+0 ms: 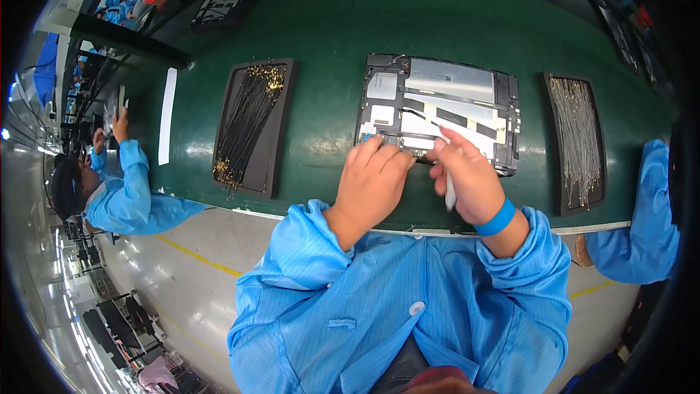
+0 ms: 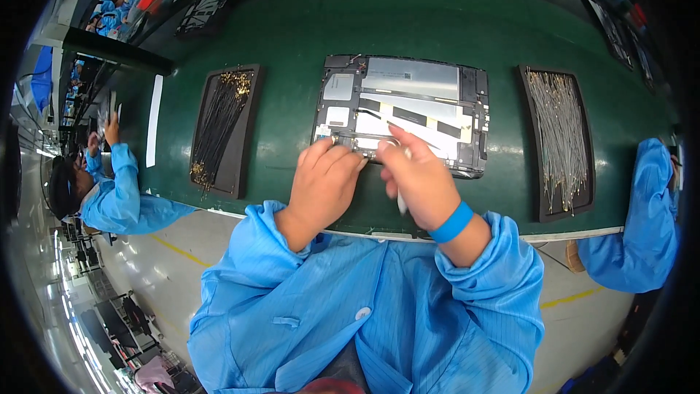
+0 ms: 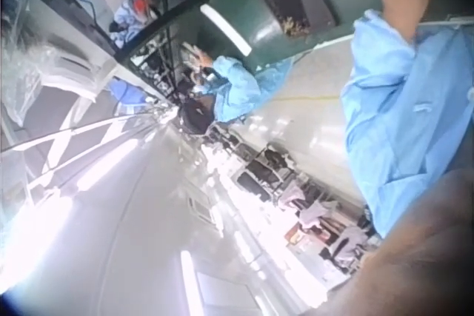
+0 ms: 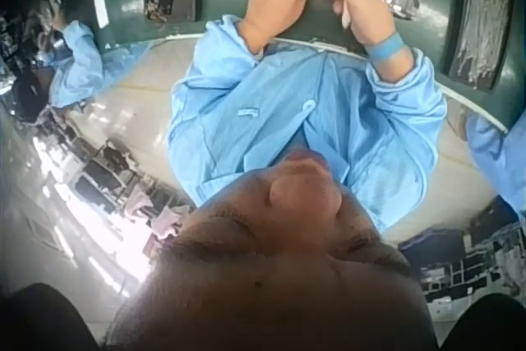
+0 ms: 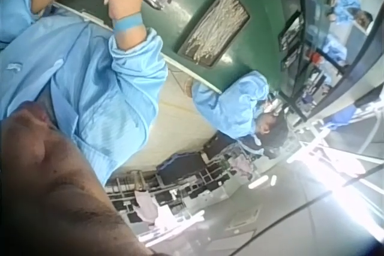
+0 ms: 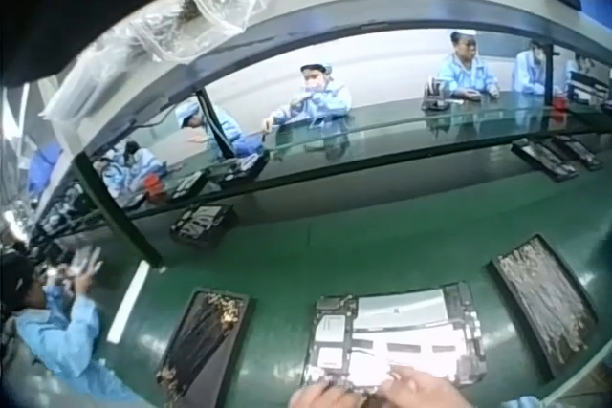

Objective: The person assembles internal components into a tablet housing and connects ribbon cables to the electronic device. This is done using tweezers and a precision pick to manipulate the small parts.

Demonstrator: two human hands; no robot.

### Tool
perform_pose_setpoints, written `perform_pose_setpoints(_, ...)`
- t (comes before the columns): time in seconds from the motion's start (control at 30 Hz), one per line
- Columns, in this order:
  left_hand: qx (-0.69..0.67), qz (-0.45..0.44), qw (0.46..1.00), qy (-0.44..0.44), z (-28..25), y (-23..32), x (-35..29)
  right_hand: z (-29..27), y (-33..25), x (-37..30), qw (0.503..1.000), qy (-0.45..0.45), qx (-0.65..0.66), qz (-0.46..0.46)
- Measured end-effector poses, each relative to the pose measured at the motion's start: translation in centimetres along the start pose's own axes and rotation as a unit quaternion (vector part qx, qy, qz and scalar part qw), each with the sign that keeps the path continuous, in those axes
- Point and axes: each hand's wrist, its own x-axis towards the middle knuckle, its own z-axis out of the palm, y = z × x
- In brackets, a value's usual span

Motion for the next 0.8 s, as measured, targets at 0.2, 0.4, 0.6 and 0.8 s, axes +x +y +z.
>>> perform_pose_setpoints(0.2, -0.022, -0.046, 0.998, -0.038, 1.0, -0.6, -0.2, 0.9, -0.2, 1.8, 0.97, 0.11, -0.002, -0.215)
perform_pose_setpoints(0.4, -0.02, -0.045, 0.997, -0.056, 0.9, -0.6, 0.1, 1.0, 1.6, 2.9, 0.917, 0.121, -0.104, -0.367)
perform_pose_setpoints(0.6, -0.019, -0.044, 0.997, -0.057, 0.8, -0.7, 0.1, 1.0, 2.3, 3.3, 0.901, 0.111, -0.132, -0.397)
perform_pose_setpoints(0.8, -0.019, -0.048, 0.997, -0.05, 0.9, -0.6, 0.1, 0.7, 2.6, 3.5, 0.897, 0.104, -0.134, -0.408)
